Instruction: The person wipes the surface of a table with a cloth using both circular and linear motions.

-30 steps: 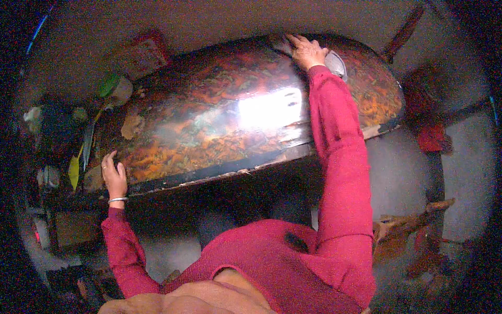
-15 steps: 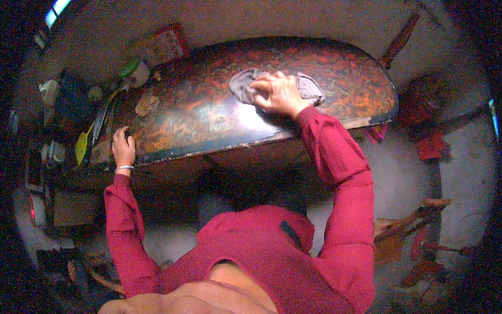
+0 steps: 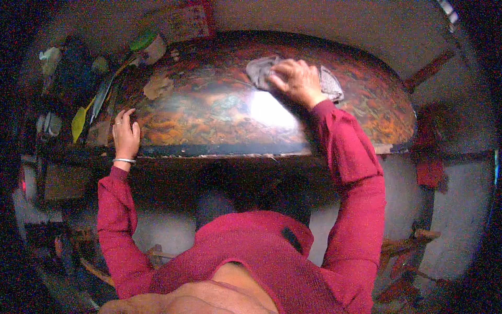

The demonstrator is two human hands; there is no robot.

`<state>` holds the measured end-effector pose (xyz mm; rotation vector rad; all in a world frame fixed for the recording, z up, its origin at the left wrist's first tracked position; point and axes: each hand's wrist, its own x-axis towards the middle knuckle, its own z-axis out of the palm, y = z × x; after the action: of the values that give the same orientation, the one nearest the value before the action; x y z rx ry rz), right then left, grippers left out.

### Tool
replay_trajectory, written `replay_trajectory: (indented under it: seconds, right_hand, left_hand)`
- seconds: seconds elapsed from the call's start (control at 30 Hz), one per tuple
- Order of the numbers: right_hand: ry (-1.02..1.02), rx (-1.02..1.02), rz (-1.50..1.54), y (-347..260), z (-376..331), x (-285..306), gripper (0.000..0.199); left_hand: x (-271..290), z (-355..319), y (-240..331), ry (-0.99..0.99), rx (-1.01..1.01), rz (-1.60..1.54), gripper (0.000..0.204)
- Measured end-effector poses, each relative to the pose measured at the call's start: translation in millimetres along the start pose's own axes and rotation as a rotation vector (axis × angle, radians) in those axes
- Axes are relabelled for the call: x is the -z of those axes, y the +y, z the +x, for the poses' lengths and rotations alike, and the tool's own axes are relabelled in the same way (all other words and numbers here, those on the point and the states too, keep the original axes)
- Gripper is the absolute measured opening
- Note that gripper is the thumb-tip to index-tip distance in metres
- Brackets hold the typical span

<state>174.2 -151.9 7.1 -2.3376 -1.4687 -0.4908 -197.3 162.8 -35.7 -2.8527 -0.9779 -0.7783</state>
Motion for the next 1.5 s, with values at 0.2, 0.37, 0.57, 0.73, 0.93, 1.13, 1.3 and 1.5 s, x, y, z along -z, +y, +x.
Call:
replay_trajectory:
  seconds: [0.2, 0.37, 0.57, 0.73, 0.93, 1.13, 1.3, 1.5]
  right_hand:
    - [-0.018, -0.226, -0.144, 19, 88, -44, 0.041]
    - [-0.050, -0.347, -0.258, 25, 123, -71, 0.047]
    - [-0.103, -0.360, -0.251, 7, 112, -58, 0.051]
    - [-0.002, -0.086, -0.126, -25, 67, -50, 0.041]
    - [0.024, 0.243, 0.057, -78, -6, -8, 0.033]
    - [-0.084, 0.337, 0.173, -107, -57, 32, 0.028]
    - [-0.081, 0.397, 0.197, -132, -48, 23, 0.029]
    - [-0.083, 0.573, 0.246, -215, 10, -21, 0.028]
  left_hand:
    - [6, 1, 8, -0.040, 0.005, -0.010, 0.041]
    - [7, -1, 10, -0.038, 0.037, -0.004, 0.042]
    - [5, 5, 12, 0.031, 0.023, 0.004, 0.038]
    - [0, 4, 5, 0.066, 0.032, 0.022, 0.036]
    - [-9, 4, -5, 0.098, 0.089, -0.067, 0.036]
    - [-9, 6, 1, 0.111, 0.129, -0.086, 0.037]
    - [-6, 1, 3, 0.103, 0.161, -0.072, 0.044]
    - [-6, -1, -3, 0.373, 0.057, -0.470, 0.046]
